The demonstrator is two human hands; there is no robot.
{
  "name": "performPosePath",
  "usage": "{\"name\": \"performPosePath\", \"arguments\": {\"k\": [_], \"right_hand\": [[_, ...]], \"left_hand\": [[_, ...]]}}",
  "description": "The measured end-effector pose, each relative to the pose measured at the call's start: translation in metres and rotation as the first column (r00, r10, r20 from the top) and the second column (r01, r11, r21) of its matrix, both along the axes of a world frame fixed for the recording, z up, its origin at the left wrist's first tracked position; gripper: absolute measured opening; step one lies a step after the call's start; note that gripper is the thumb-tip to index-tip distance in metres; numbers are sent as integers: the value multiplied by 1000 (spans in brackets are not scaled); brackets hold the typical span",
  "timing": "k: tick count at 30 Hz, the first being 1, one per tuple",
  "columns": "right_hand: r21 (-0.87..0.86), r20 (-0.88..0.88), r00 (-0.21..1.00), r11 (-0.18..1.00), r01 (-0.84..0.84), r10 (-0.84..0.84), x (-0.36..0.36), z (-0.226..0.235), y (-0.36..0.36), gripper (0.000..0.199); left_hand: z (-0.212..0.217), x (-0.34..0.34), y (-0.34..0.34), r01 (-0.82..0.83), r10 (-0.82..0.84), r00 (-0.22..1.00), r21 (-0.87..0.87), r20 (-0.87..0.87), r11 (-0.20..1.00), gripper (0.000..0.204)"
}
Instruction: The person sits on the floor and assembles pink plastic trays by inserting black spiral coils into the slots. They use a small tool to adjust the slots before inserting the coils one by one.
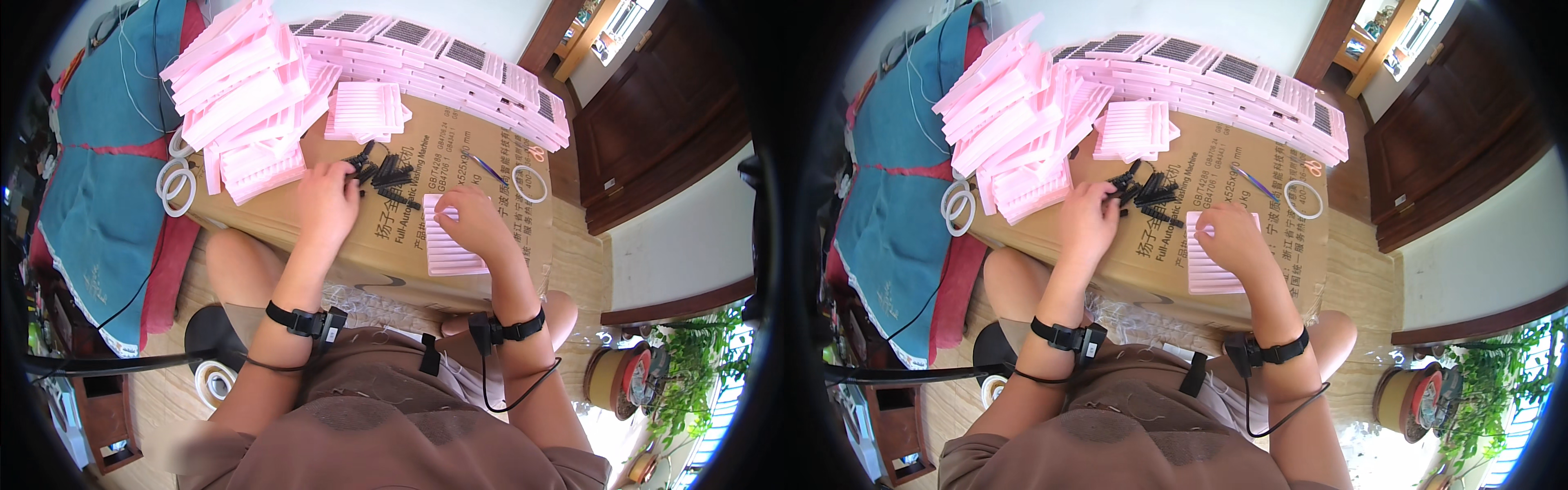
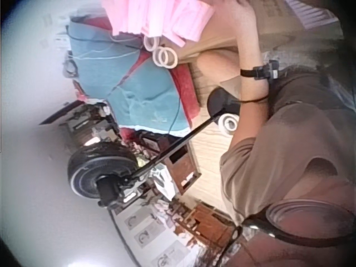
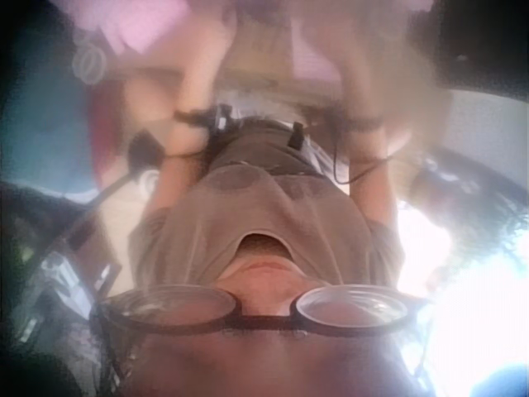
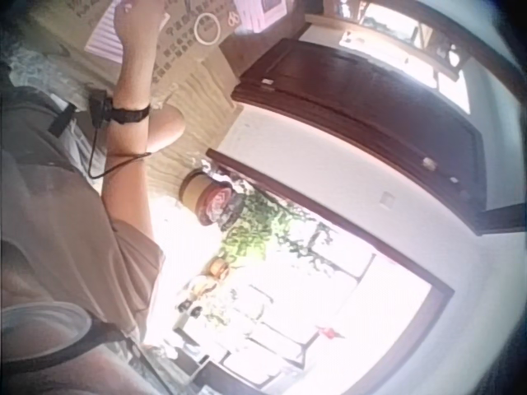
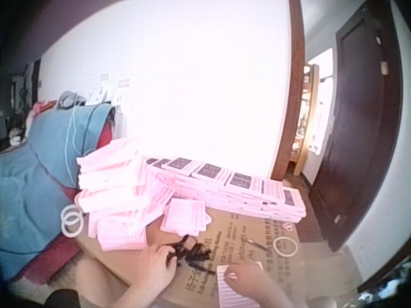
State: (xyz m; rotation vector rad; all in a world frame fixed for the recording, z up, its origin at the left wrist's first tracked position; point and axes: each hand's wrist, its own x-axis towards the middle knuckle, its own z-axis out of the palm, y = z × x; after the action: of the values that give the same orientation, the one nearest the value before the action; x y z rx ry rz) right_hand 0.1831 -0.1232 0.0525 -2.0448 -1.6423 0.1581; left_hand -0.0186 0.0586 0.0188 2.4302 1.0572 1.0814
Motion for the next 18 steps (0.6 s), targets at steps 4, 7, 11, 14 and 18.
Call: {"name": "performPosePath", "arguments": {"k": [4,7,11,14,18], "right_hand": [[-42,-100,992,996,76,-79,-5,4,-3,15],[-45,-167,980,993,105,-111,-7,3,-5,18],[24,-235,960,987,161,-150,-5,-2,-11,19],[95,-264,936,960,264,-231,-5,-4,-11,20],[145,-495,836,926,350,-238,-15,-4,6,21]], "left_hand": [[7,25,-14,185,-184,982,69,-31,980,21],[7,43,-13,166,-155,974,55,-167,985,20],[7,52,-8,109,-107,973,-2,-204,994,14],[10,51,-5,108,-109,994,-146,3,983,10],[17,46,-8,307,-102,925,-563,365,768,9]]}}
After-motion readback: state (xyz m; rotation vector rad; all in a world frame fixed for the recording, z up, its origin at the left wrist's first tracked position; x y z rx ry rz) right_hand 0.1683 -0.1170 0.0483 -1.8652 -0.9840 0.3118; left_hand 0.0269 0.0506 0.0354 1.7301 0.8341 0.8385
